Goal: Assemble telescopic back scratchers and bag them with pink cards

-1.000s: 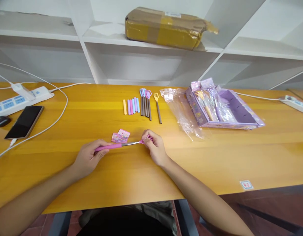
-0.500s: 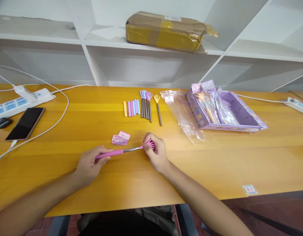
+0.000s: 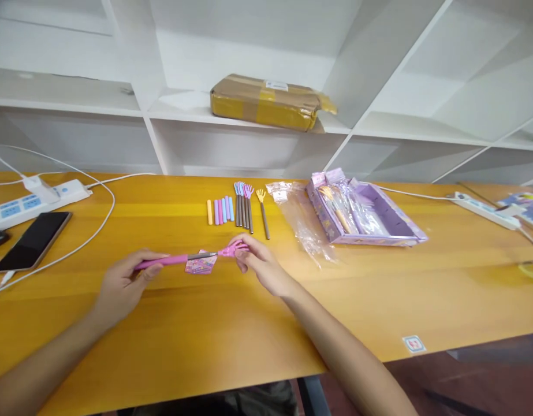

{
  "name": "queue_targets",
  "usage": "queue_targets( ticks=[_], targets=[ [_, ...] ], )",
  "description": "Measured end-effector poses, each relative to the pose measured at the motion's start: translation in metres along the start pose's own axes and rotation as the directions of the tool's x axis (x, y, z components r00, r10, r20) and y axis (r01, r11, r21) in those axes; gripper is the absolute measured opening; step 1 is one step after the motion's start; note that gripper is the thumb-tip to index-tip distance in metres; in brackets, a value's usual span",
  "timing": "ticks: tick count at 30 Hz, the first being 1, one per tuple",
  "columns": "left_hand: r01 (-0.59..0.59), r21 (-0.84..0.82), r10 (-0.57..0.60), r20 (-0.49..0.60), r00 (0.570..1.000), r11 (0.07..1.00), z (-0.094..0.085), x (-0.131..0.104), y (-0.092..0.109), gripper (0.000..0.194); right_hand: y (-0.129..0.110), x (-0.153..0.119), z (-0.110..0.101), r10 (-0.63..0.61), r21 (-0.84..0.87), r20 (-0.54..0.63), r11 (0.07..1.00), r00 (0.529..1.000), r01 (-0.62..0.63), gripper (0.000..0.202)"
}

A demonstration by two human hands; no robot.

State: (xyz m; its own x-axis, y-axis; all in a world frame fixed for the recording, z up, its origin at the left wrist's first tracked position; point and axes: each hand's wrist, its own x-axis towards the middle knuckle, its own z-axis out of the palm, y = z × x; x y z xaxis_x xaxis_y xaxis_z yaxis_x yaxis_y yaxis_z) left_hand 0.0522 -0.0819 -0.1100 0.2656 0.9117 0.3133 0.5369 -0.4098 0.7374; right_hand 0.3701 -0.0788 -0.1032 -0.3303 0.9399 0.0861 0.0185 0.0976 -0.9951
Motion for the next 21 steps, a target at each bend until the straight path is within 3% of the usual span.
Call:
queue_targets(
  ticks=[3,5,8,11,14,17,21],
  targets=[
    [-0.053,0.043,0.055,-0.054,0.997,0.998,-0.022,0.014,0.024,0.028,-0.06,0.001,-0.02,0.014,-0.279,0.175,0.96,0.984,0.036,0.025],
    [-0.072,0.1,0.074,-0.017,0.997,0.992,-0.042,0.026,0.044,0.028,-0.097,-0.001,-0.032,0.029,-0.486,0.251,0.868,0.967,0.1,0.025],
    [-0.208,0.244,0.151,0.236,0.96,0.947,-0.073,0.046,0.071,0.029,-0.13,-0.003,-0.043,0.051,-0.679,0.313,0.711,0.948,0.186,0.023],
    [-0.355,0.334,0.213,0.394,0.894,0.873,-0.091,0.055,0.087,0.031,-0.139,-0.006,-0.041,0.009,-0.727,0.307,0.647,0.952,0.228,0.029],
    [-0.378,0.388,0.209,0.412,0.887,0.84,-0.09,0.054,0.097,0.028,-0.137,-0.007,-0.032,-0.056,-0.715,0.311,0.644,0.949,0.272,0.035],
    [-0.403,0.431,0.228,0.402,0.887,0.807,-0.074,0.052,0.103,0.028,-0.134,-0.004,-0.026,-0.087,-0.705,0.336,0.638,0.938,0.311,0.041],
    [-0.45,0.595,0.349,0.285,0.893,0.666,-0.052,0.058,0.107,0.034,-0.131,0.002,-0.027,-0.106,-0.713,0.328,0.623,0.939,0.32,0.041]
  ],
)
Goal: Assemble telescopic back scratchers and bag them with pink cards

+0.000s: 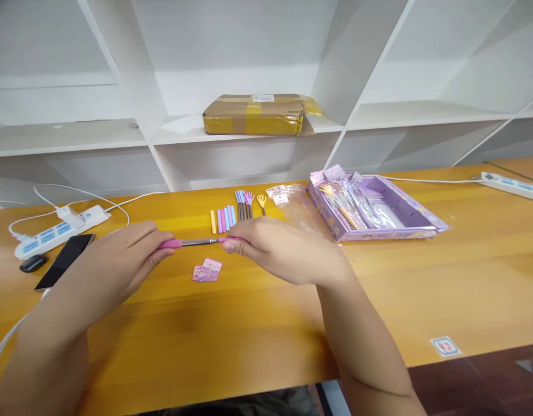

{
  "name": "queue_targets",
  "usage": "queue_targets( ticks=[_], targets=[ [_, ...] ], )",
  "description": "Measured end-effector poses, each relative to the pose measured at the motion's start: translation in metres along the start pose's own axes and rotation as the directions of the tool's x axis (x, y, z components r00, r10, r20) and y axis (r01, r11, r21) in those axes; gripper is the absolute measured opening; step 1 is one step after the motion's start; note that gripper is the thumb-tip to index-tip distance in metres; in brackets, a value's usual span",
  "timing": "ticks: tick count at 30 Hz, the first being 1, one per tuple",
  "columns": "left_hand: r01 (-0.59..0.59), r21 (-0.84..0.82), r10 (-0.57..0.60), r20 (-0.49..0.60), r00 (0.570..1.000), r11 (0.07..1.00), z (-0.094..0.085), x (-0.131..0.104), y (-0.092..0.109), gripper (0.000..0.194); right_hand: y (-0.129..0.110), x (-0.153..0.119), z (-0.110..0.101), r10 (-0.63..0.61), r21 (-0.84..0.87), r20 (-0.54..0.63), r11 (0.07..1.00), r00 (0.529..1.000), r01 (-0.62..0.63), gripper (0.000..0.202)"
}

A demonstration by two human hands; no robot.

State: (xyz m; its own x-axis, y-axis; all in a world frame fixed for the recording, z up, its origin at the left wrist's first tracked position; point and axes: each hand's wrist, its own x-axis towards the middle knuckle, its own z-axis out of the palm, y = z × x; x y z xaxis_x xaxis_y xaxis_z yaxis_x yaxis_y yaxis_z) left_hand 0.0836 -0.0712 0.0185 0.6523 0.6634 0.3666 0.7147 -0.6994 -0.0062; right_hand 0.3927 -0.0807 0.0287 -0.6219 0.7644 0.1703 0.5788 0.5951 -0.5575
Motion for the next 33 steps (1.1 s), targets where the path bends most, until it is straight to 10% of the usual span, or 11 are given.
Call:
queue_targets(
  ticks=[33],
  targets=[
    [-0.119,0.278,0.152,-0.104,0.983,0.953,0.029,0.0,0.007,0.026,0.004,0.037,0.056,-0.279,-0.541,-0.225,0.833,0.934,0.118,0.034]
  ],
)
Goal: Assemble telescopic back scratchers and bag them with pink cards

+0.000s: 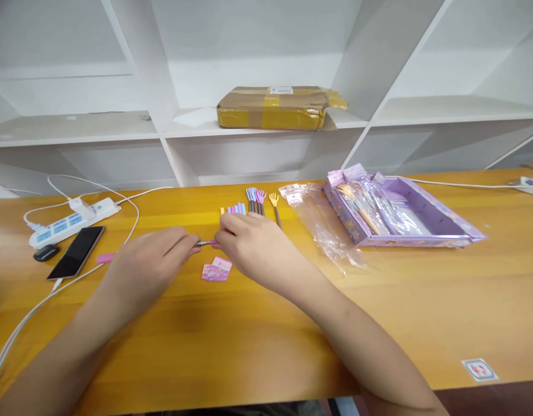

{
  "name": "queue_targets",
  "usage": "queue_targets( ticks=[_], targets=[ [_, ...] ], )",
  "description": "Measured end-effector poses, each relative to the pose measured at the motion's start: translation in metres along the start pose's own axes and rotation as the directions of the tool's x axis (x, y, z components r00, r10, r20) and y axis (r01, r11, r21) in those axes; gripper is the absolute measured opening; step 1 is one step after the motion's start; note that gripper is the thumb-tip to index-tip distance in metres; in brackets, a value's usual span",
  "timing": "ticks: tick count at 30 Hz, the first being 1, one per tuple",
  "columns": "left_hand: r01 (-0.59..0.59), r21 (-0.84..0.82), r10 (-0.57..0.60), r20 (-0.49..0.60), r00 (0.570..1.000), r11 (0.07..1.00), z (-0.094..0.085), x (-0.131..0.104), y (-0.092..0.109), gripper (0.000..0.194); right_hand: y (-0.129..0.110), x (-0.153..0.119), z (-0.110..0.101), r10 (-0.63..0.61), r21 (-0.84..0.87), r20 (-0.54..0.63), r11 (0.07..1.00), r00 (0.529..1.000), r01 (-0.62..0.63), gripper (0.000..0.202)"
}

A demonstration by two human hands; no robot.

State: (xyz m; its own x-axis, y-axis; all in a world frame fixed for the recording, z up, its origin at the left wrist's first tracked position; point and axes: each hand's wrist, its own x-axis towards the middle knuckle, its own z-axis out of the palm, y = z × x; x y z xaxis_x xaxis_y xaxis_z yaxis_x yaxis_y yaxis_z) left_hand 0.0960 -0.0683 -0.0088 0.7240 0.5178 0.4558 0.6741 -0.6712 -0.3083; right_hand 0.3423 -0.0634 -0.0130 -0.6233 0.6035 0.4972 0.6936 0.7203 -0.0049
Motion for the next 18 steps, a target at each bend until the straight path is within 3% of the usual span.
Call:
queue_targets(
  ticks=[7,13,18],
  targets=[
    [-0.017,-0.028,0.015,-0.082,0.997,0.999,0.0093,0.0029,0.0019,0.019,-0.0042,0.0037,0.0023,-0.027,0.026,0.001,0.999,1.0,0.027,0.036],
    [-0.029,0.073,0.034,-0.068,0.997,0.997,0.0092,0.0059,0.0102,0.019,-0.0031,0.0027,0.0017,-0.018,-0.037,-0.011,0.999,1.0,0.018,0.039],
    [-0.004,0.042,0.006,-0.055,0.998,0.999,0.0078,0.0051,0.0079,0.016,0.0011,0.0006,-0.0014,-0.053,-0.074,-0.02,0.996,0.998,0.051,0.035]
  ],
)
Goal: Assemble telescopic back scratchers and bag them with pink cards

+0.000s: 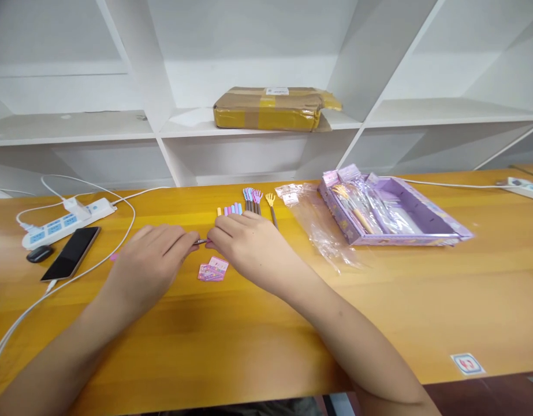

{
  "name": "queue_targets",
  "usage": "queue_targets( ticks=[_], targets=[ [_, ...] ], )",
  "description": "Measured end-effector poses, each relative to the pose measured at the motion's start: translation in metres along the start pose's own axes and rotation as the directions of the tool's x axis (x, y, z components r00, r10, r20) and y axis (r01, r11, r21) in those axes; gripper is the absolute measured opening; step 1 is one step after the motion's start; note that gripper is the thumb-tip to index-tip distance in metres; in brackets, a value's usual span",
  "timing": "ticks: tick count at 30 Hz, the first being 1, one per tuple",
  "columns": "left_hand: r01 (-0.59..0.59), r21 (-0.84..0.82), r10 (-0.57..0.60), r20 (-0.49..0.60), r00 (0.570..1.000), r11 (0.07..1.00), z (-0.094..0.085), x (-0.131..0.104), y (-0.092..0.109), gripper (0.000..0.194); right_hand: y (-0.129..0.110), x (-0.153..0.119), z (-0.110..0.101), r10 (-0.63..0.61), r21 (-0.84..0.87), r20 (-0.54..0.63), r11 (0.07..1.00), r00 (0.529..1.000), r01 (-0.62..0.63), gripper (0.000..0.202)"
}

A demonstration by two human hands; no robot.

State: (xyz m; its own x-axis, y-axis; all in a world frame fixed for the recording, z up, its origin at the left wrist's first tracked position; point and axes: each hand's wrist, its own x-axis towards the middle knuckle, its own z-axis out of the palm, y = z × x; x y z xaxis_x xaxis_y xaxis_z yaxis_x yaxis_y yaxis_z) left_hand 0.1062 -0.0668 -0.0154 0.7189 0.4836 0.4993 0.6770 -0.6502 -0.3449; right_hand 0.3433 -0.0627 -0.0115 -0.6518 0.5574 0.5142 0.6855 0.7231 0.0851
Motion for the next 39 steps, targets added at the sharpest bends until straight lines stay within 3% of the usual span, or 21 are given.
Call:
queue_targets(
  ticks=[9,15,18,20,22,24,25,27,29,32,36,39],
  targets=[
    [0.069,0.035,-0.065,-0.102,0.993,0.997,-0.001,0.001,-0.005,0.013,0.01,0.0,0.007,0.024,-0.029,-0.159,0.999,0.987,-0.029,0.02],
    [0.002,-0.033,-0.01,-0.265,0.964,0.999,-0.001,-0.003,-0.008,0.01,0.002,0.001,0.001,-0.054,-0.141,-0.283,0.99,0.958,0.015,0.022],
    [-0.018,-0.03,0.008,-0.304,0.953,0.999,0.0,-0.001,-0.006,0.009,-0.008,0.008,0.002,-0.042,-0.195,-0.32,0.98,0.946,-0.023,0.023],
    [-0.018,-0.001,0.017,-0.308,0.951,1.0,0.0,0.0,-0.016,0.008,-0.002,0.01,0.006,-0.041,-0.197,-0.317,0.98,0.948,-0.024,0.022],
    [-0.03,0.062,0.048,-0.312,0.949,0.998,0.0,-0.004,-0.044,0.005,0.026,0.003,0.008,-0.056,-0.17,-0.3,0.985,0.952,0.004,0.02],
    [-0.039,0.159,0.092,-0.343,0.935,0.987,0.001,-0.017,-0.092,0.005,0.079,-0.018,0.007,-0.048,-0.15,-0.353,0.989,0.934,-0.006,0.019],
    [0.02,0.21,0.068,-0.404,0.912,0.977,0.002,-0.027,-0.119,0.013,0.111,-0.032,0.007,-0.003,-0.146,-0.436,0.987,0.9,-0.067,0.022],
    [0.279,0.183,-0.149,-0.517,0.843,0.943,0.005,-0.048,-0.168,0.029,0.172,-0.065,0.006,0.243,-0.06,-0.566,0.941,0.788,-0.334,0.02],
    [0.297,0.154,-0.214,-0.403,0.89,0.942,0.011,-0.063,-0.197,0.037,0.217,-0.094,0.007,0.403,-0.016,-0.494,0.882,0.77,-0.471,0.019],
    [0.342,0.141,-0.294,-0.281,0.914,0.929,0.02,-0.063,-0.197,0.033,0.239,-0.119,0.003,0.495,0.008,-0.418,0.84,0.762,-0.542,0.016],
    [0.384,0.15,-0.362,-0.154,0.919,0.911,0.023,-0.047,-0.169,0.03,0.226,-0.127,-0.014,0.635,0.009,-0.339,0.74,0.694,-0.673,0.009],
    [0.385,0.105,-0.381,-0.057,0.923,0.917,0.023,-0.044,-0.16,0.033,0.222,-0.132,-0.026,0.671,0.006,-0.37,0.693,0.642,-0.721,0.007]
  ],
)
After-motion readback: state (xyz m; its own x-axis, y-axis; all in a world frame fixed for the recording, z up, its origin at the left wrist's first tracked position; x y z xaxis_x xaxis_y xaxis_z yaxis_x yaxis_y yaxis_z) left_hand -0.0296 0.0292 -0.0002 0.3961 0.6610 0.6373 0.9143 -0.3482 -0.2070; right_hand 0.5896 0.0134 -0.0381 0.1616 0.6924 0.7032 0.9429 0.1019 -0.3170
